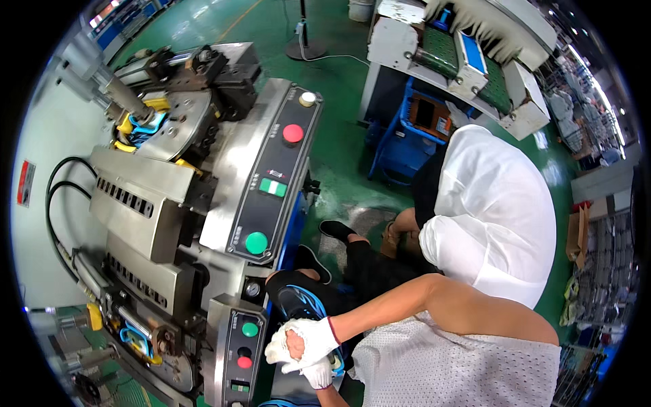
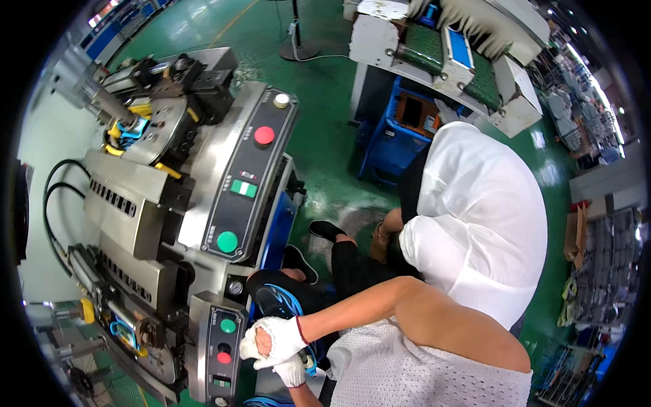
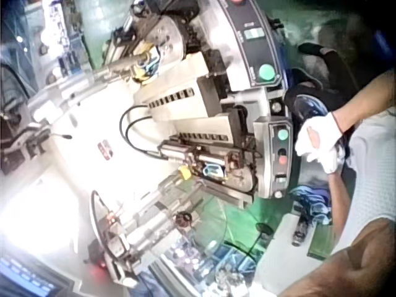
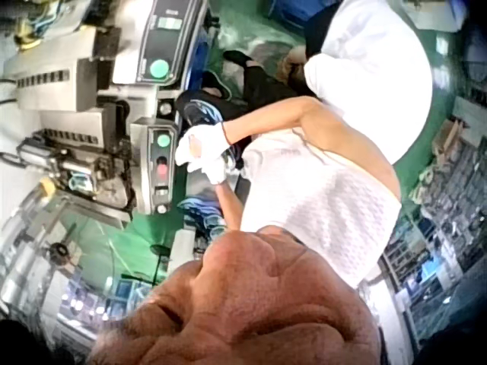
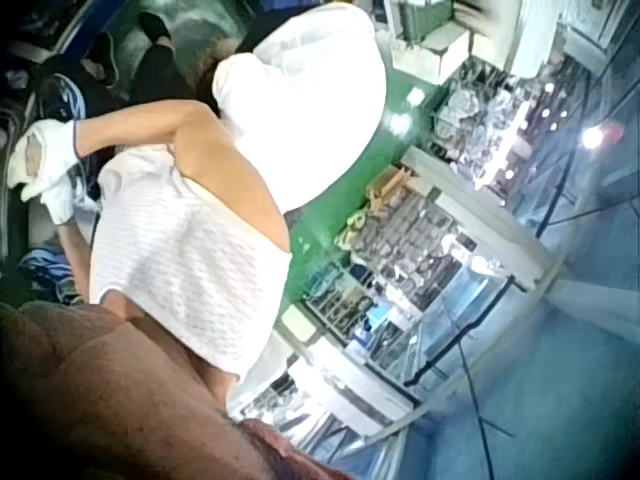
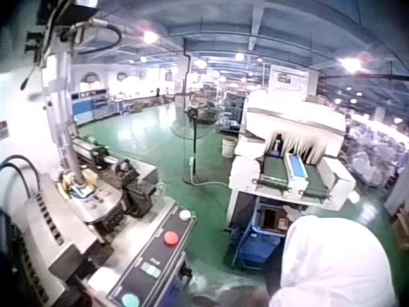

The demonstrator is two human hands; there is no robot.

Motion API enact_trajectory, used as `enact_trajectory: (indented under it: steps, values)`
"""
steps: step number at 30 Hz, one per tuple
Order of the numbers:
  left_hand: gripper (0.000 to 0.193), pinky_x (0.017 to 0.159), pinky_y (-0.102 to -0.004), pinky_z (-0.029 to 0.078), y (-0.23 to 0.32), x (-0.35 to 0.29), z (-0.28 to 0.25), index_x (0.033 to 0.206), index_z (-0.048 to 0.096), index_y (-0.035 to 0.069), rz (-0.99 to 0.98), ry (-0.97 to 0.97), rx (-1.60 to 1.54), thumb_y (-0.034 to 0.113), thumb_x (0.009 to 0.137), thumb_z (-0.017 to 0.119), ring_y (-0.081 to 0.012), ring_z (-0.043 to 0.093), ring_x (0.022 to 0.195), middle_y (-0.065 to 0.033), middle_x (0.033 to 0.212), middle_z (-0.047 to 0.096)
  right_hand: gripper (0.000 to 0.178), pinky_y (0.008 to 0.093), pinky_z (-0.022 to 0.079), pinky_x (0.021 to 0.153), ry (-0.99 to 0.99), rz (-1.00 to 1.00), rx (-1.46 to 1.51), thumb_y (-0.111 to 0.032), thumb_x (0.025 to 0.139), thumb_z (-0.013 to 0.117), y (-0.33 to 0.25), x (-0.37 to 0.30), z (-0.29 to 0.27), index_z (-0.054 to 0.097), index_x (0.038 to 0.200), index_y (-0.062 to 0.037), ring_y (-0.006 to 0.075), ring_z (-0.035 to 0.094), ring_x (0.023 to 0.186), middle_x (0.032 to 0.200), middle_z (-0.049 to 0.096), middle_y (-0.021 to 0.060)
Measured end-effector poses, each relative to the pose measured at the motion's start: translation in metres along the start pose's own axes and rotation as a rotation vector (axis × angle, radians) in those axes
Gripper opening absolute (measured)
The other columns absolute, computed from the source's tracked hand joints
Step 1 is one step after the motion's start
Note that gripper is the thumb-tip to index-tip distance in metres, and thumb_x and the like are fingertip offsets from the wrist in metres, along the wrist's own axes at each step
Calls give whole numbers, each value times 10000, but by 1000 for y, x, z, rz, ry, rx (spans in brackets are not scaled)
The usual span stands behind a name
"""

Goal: The person places a shoe onto a shaping machine, presses a button to activate the machine, and then removes the shoe and places it onto a conveyor belt.

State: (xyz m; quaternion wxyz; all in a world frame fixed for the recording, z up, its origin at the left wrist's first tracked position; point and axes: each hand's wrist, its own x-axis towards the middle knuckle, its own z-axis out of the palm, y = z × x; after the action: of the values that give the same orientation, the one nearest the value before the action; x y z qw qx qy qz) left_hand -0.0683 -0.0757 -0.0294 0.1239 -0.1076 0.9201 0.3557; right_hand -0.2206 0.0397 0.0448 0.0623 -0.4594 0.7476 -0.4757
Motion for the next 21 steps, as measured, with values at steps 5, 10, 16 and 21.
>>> enact_trajectory:
  steps: [5, 10, 16, 21]
  values:
    - [473, 1138, -463, 431, -53, -8, 35, 1461, 563, 83, 140, 2, 57, 305, 1053, 475, -282, 560, 1352, -123, 1457, 607, 383, 488, 551, 865, -207, -9, 90, -436, 1016, 569, 8, 11, -12, 683, 1151, -97, 362, 673, 1016, 1101, 683, 138]
    - [536, 1213, -458, 363, -27, 4, 38, 1561, 433, 97, 220, -159, 400, 338, 1082, 430, -272, 468, 1450, -120, 1583, 485, 391, 479, 569, 872, -109, -43, 44, -451, 1028, 566, 16, 2, -13, 691, 1186, -117, 371, 695, 967, 1143, 707, 123]
    - [588, 1212, -526, 360, 12, 9, 16, 1550, 469, 68, 62, -86, 5, 289, 1011, 544, -311, 481, 1451, -149, 1570, 507, 370, 440, 559, 933, -155, -11, 75, -432, 1038, 566, 24, -1, 0, 707, 1206, -134, 335, 692, 1050, 1195, 727, 105]
    - [564, 1232, -494, 345, 15, 7, 11, 1534, 474, 45, 94, -56, -21, 246, 1014, 553, -345, 478, 1445, -182, 1564, 500, 368, 377, 530, 994, -326, 3, 35, -353, 1036, 553, 15, 11, -12, 693, 1274, -111, 283, 676, 1140, 1260, 719, 96]
